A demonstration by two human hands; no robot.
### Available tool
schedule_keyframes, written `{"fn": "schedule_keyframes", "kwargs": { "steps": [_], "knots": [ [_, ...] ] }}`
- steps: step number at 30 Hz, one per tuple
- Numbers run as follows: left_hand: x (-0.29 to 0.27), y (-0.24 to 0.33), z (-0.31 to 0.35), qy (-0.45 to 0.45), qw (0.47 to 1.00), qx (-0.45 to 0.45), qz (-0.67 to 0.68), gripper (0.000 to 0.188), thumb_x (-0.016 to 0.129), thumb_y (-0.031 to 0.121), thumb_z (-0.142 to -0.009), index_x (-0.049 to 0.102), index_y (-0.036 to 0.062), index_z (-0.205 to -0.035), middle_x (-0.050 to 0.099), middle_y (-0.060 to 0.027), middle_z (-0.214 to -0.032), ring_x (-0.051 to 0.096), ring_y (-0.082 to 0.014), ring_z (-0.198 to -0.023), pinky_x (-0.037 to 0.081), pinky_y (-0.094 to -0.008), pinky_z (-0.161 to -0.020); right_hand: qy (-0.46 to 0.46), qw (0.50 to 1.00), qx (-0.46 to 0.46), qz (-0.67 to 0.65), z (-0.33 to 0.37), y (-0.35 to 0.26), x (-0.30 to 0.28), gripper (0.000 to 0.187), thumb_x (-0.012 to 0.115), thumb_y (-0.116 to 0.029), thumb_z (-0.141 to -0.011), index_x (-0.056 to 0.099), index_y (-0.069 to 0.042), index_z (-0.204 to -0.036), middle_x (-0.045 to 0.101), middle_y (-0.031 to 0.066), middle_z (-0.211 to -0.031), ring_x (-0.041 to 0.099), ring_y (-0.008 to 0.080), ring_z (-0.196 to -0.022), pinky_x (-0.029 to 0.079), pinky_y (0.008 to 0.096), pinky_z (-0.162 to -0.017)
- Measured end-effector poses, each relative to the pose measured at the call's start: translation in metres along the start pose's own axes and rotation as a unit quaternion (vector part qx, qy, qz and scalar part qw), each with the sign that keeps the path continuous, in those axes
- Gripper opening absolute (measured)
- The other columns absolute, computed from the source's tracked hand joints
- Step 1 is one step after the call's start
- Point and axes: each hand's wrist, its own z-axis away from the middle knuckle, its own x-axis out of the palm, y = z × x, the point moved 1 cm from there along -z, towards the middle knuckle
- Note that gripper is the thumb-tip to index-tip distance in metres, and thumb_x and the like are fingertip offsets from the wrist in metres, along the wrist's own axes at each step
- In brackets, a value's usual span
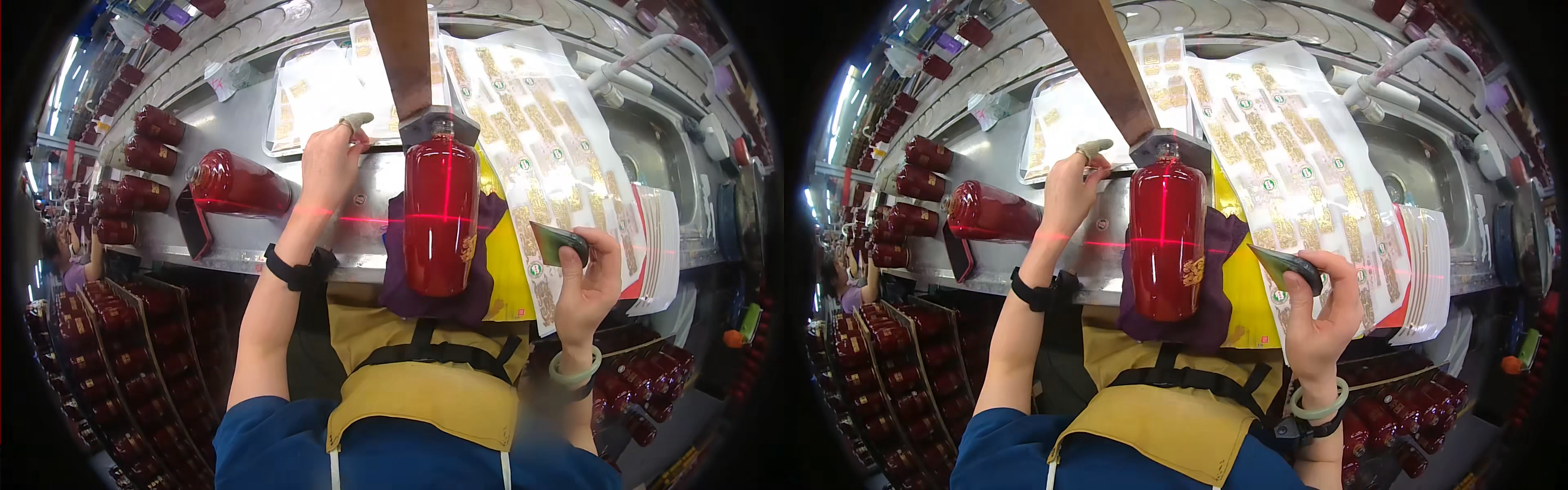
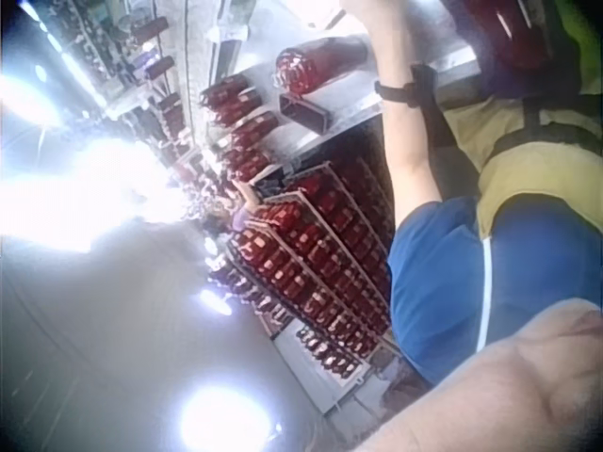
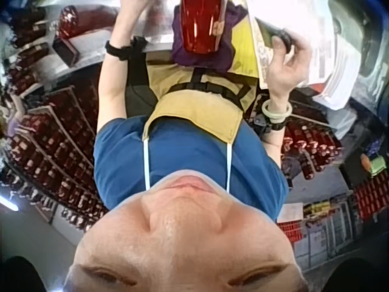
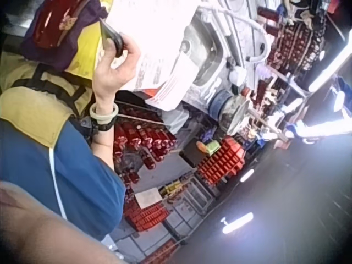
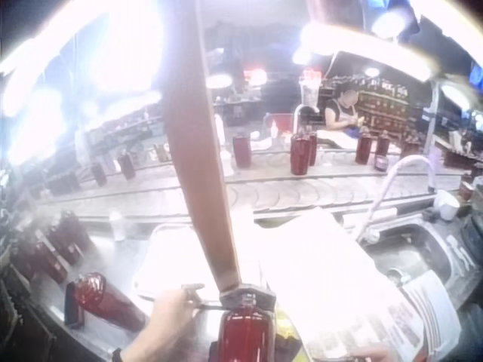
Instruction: Applying labels and decorative seals to glass liquor bottles by hand.
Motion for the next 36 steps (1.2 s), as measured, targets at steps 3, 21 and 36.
{"fn": "schedule_keyframes", "kwargs": {
  "steps": [3,21,36],
  "knots": [
    [0.000,-0.004,-0.002,0.021,0.996,-0.027,0.077,0.030,0.066,0.000,-0.087,0.069,0.0050,-0.116,0.073,-0.0094,-0.092,0.074,-0.0236,-0.081,0.055,-0.0345,-0.073,-0.005,1.000,0.004,-0.014,0.001,-0.002,0.002,0.022,0.068,0.002,-0.091,0.060,0.004,-0.112,0.063,0.0094,-0.104,0.060,0.0160,-0.095,0.046,0.0279,-0.088],
    [-0.067,0.101,0.038,0.135,0.814,-0.148,0.546,0.040,0.058,-0.005,-0.095,0.049,-0.0050,-0.135,0.058,-0.0079,-0.107,0.069,-0.0192,-0.097,0.055,-0.0297,-0.086,-0.198,0.979,0.003,-0.052,-0.046,-0.049,0.039,0.044,0.077,-0.011,-0.083,0.059,-0.001,-0.122,0.057,0.0041,-0.100,0.054,0.0144,-0.095,0.043,0.0283,-0.084],
    [-0.080,0.143,0.069,0.074,0.792,-0.104,0.598,0.043,0.066,-0.005,-0.093,0.051,-0.0045,-0.133,0.069,-0.0096,-0.105,0.065,-0.0134,-0.094,0.052,-0.0275,-0.084,-0.261,0.944,0.049,-0.196,-0.043,-0.078,0.081,0.009,0.067,-0.008,-0.093,0.063,0.000,-0.090,0.062,0.0017,-0.076,0.053,0.0058,-0.068,0.043,0.0229,-0.062]
  ]
}}
